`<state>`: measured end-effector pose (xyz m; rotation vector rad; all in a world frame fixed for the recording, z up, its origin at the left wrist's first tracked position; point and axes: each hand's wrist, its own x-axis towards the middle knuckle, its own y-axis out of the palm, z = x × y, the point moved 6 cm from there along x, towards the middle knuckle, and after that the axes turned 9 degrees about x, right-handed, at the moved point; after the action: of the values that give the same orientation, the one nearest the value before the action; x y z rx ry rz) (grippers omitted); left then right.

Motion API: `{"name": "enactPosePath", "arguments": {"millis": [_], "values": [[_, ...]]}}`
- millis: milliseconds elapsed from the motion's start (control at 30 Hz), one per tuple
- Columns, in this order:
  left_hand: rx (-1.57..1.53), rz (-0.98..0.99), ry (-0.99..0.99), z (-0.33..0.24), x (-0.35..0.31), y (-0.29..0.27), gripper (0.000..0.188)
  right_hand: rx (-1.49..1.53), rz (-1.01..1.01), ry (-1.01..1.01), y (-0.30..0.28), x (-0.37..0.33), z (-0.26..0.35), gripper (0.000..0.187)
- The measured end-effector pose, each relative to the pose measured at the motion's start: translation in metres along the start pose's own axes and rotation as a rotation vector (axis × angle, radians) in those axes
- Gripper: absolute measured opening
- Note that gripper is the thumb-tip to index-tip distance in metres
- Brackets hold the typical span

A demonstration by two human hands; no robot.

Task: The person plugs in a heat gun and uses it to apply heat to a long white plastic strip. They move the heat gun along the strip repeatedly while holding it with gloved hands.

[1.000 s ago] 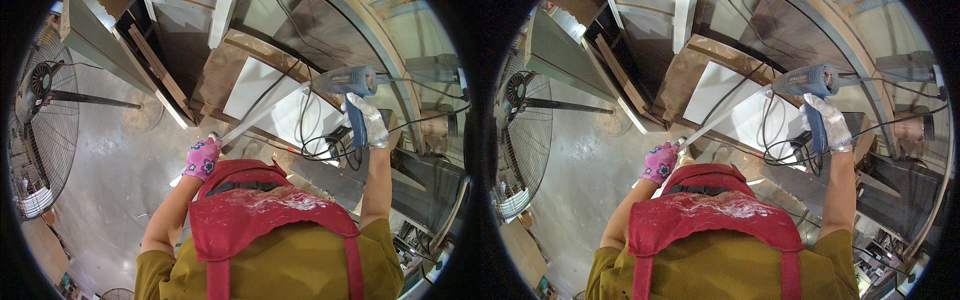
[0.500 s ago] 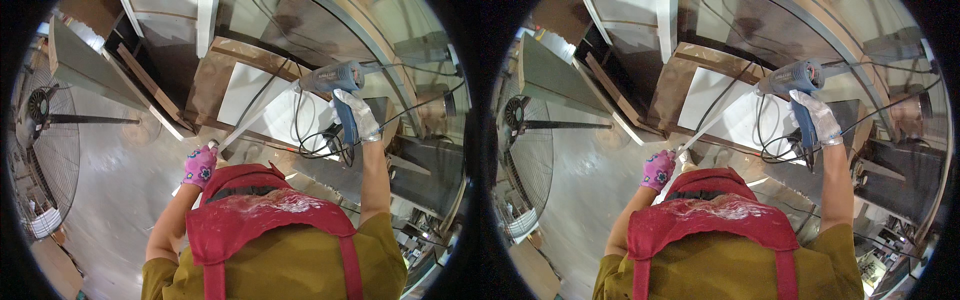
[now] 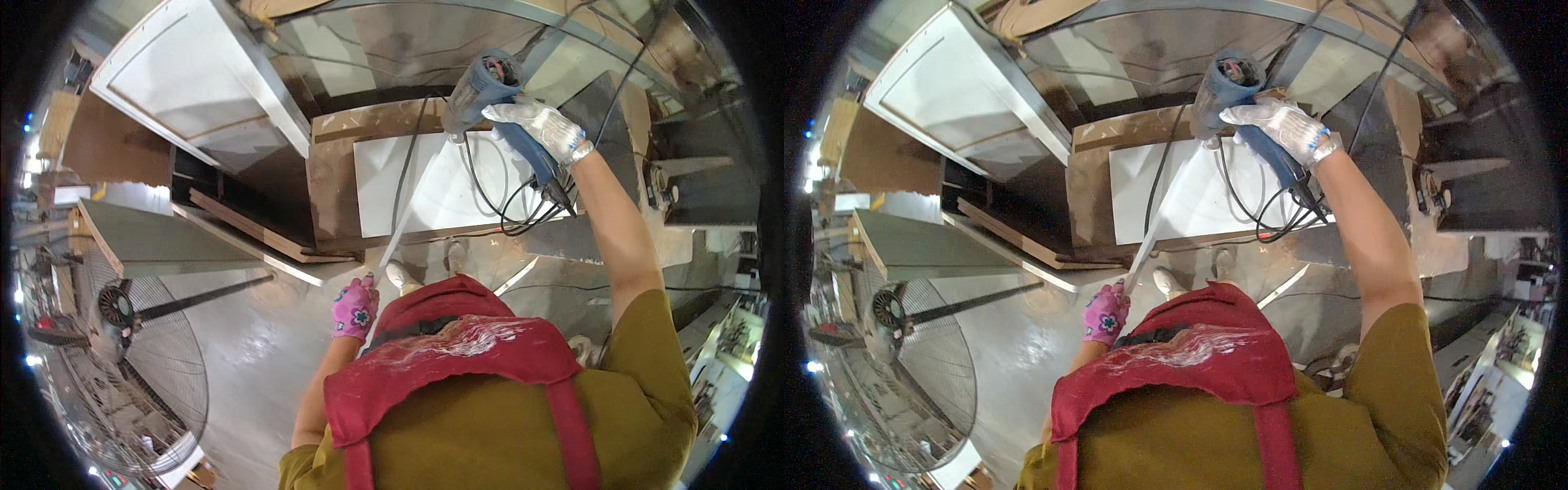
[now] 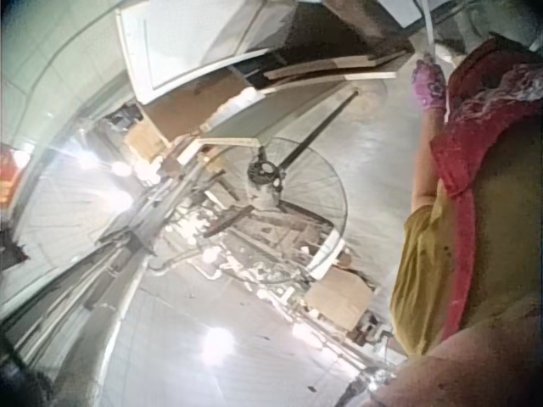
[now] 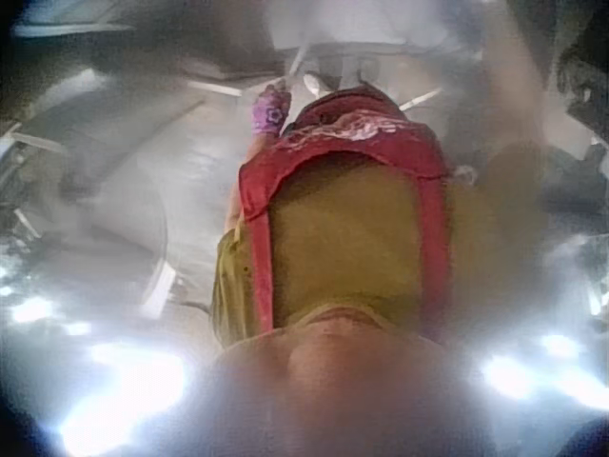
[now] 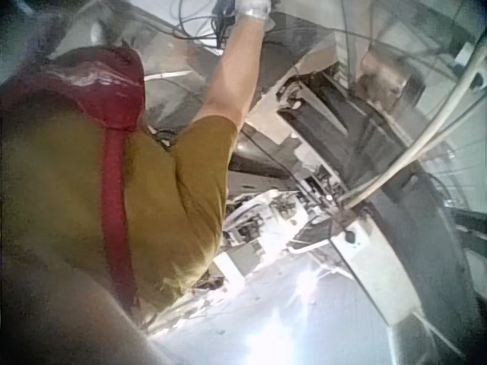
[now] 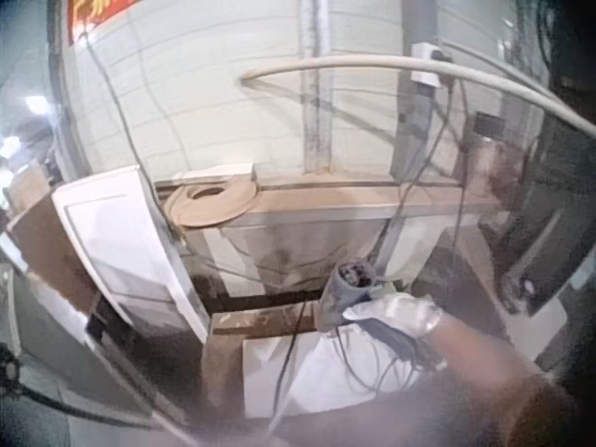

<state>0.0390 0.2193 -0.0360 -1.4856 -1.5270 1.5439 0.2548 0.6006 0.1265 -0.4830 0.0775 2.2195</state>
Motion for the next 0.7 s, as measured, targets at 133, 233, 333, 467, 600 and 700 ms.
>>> {"name": "enactPosePath", "arguments": {"millis": [133, 233, 333, 467, 600, 700], "values": [[-0.011, 0.059, -0.028, 0.001, 0.001, 0.002, 0.035, -0.134, -0.021, -0.14, 0.001, -0.001, 0.013, 0.041], [-0.012, 0.1, -0.043, 0.001, 0.004, 0.001, 0.034, 0.052, -0.018, 0.085, -0.002, 0.002, 0.005, 0.039], [0.013, 0.108, -0.034, 0.0, 0.004, 0.0, 0.031, 0.052, 0.047, 0.135, -0.001, 0.004, 0.005, 0.039], [0.092, 0.089, -0.006, -0.003, 0.005, 0.0, 0.027, -0.047, 0.001, 0.033, -0.004, 0.006, 0.01, 0.04], [0.048, 0.113, -0.019, -0.001, 0.006, 0.004, 0.027, -0.062, 0.158, -0.072, 0.008, 0.001, 0.02, 0.042], [-0.007, 0.08, 0.017, -0.001, 0.003, 0.004, 0.026, -0.172, 0.138, 0.032, 0.013, -0.008, 0.019, 0.04]]}}
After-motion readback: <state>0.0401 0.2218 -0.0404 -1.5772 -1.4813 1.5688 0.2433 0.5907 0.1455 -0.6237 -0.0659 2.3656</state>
